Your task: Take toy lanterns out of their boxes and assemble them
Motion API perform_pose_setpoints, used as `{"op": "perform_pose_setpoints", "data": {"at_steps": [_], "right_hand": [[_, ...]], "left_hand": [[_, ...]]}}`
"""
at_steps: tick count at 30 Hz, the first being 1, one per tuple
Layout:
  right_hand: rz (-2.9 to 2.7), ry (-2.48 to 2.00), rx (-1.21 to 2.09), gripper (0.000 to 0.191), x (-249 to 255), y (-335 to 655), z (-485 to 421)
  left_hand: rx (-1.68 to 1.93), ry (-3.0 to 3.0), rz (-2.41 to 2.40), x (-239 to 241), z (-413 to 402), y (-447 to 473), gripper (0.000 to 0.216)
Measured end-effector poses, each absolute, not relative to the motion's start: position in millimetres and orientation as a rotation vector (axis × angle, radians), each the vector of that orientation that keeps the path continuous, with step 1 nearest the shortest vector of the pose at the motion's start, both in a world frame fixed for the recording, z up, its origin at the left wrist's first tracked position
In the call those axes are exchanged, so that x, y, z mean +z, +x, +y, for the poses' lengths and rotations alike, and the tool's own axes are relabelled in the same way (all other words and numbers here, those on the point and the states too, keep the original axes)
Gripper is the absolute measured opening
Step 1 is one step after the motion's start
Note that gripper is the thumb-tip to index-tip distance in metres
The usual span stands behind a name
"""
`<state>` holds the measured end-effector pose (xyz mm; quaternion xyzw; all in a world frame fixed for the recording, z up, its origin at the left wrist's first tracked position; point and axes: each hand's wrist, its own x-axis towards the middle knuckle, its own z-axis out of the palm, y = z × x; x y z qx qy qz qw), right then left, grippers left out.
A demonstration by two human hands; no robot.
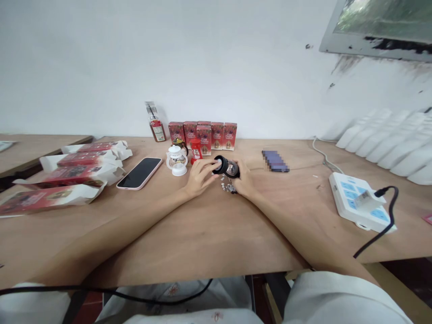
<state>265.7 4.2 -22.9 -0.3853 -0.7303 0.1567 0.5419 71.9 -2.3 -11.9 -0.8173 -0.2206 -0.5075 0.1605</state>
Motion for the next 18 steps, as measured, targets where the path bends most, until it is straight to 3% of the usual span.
{"op": "perform_pose_setpoints", "data": {"at_steps": [18], "right_hand": [[-1.828,-0.962,0.322,0.039,-20,266,5]], "left_hand": [[-1.075,-2.288,-0.615,-9,14,55,0.030]]}}
